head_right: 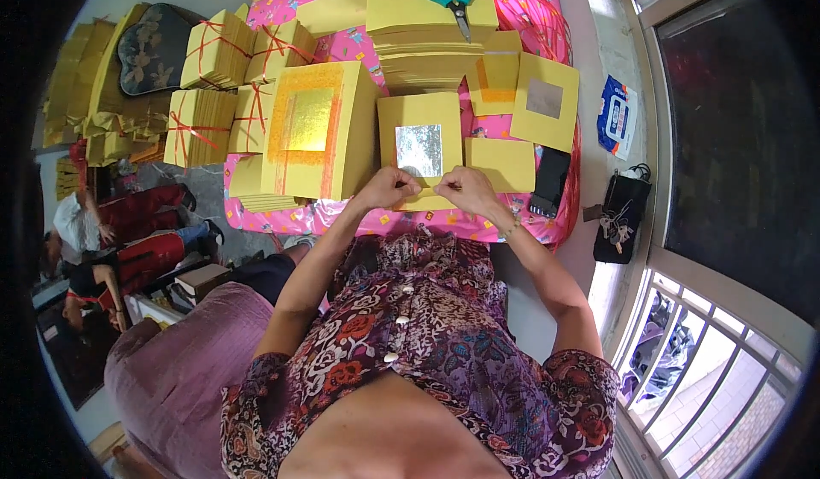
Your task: Applying silver foil inserts into windows on yellow paper envelopes or boxes.
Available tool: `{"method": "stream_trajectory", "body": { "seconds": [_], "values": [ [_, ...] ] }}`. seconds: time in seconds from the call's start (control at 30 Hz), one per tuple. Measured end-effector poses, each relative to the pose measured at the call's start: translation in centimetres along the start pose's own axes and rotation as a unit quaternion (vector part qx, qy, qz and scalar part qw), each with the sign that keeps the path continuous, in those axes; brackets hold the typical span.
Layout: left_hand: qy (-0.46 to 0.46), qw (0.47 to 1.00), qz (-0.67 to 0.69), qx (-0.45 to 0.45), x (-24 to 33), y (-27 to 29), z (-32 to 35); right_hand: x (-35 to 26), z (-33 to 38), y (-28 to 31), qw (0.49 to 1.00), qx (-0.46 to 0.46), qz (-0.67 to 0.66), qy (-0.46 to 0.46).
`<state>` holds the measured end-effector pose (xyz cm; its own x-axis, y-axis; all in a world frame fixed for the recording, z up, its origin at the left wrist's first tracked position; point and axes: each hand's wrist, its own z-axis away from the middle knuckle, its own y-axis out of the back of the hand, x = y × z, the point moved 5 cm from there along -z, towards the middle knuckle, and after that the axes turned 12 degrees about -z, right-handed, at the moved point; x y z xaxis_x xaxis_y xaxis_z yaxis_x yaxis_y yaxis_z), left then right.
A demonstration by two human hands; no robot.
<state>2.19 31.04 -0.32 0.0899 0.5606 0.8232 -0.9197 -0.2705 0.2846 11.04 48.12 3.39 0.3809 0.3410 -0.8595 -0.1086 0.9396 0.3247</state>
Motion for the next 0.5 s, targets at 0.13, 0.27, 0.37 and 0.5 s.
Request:
{"method": "stream_trajectory", "body": {
  "seconds": [0.13,0.27,0.37,0.5],
  "values": [
    [0.002,1.000,0.024,0.003,0.7,0.1,0.2,-0.2,0.1,0.0,1.000,0.006,-0.008,0.006],
    [0.012,0.999,-0.033,0.026,1.7,0.5,0.8,-0.7,0.4,0.1,0.996,0.030,0.035,0.077],
    [-0.065,0.968,-0.172,0.169,4.3,0.5,2.6,-2.1,0.4,0.6,0.990,0.039,0.073,0.116],
    [-0.196,0.865,-0.323,0.330,9.8,0.1,6.0,-2.6,-0.8,2.5,0.984,0.080,0.054,0.152]
  ]
}}
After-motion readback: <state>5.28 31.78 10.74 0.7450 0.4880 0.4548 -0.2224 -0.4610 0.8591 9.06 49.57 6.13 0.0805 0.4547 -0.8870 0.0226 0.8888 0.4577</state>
